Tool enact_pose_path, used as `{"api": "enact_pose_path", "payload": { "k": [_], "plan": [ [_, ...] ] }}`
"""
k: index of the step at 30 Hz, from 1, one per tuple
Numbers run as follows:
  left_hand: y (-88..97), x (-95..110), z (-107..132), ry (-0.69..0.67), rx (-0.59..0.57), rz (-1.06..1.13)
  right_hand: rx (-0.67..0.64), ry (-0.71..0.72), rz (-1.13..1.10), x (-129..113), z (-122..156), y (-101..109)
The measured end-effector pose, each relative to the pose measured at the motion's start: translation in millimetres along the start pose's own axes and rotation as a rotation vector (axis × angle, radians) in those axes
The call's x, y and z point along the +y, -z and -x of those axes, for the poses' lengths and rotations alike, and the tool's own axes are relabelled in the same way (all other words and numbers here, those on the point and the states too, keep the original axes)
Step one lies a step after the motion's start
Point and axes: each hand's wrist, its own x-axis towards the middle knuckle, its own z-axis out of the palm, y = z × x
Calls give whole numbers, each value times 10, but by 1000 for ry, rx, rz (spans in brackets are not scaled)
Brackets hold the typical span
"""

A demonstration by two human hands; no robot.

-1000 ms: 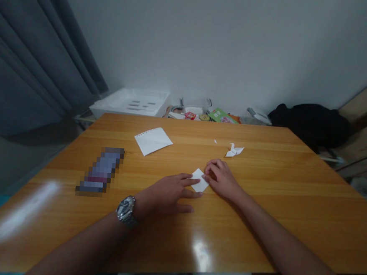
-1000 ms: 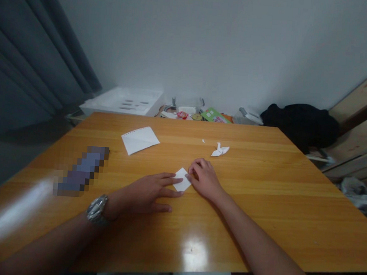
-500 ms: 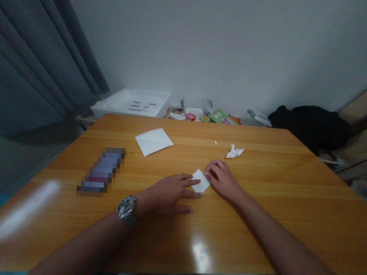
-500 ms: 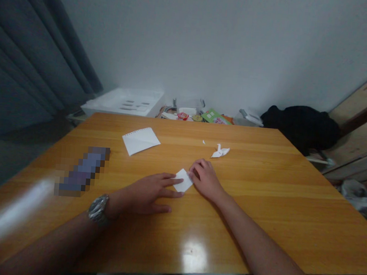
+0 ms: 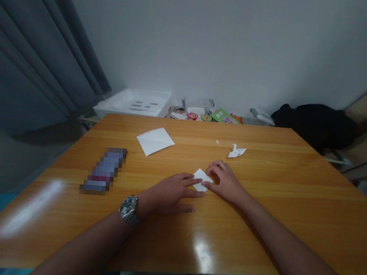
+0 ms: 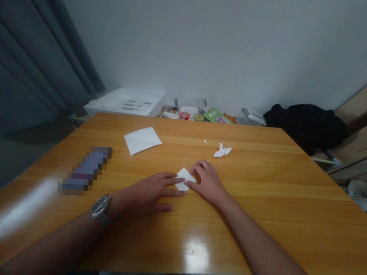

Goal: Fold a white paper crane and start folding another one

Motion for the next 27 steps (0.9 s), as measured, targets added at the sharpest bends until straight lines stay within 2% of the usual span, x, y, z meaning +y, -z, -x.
{"api": "enact_pose_path", "payload": {
  "k": [9, 12, 15, 22, 27],
  "plan": [
    [-82, 13, -58, 27, 87, -19, 15, 123, -39, 56, 15, -29],
    [-96, -31, -70, 23, 117, -8, 2, 137, -26, 83, 25, -42],
    [-119, -102, -75, 82, 161, -2, -22, 155, -14, 86, 27, -29],
    [-136, -189, -102, 125, 171, -1, -30, 182, -64, 40, 14, -17],
    [-114, -191, -117, 130, 196, 9, -92, 192, -90, 24, 32, -12]
  ]
}}
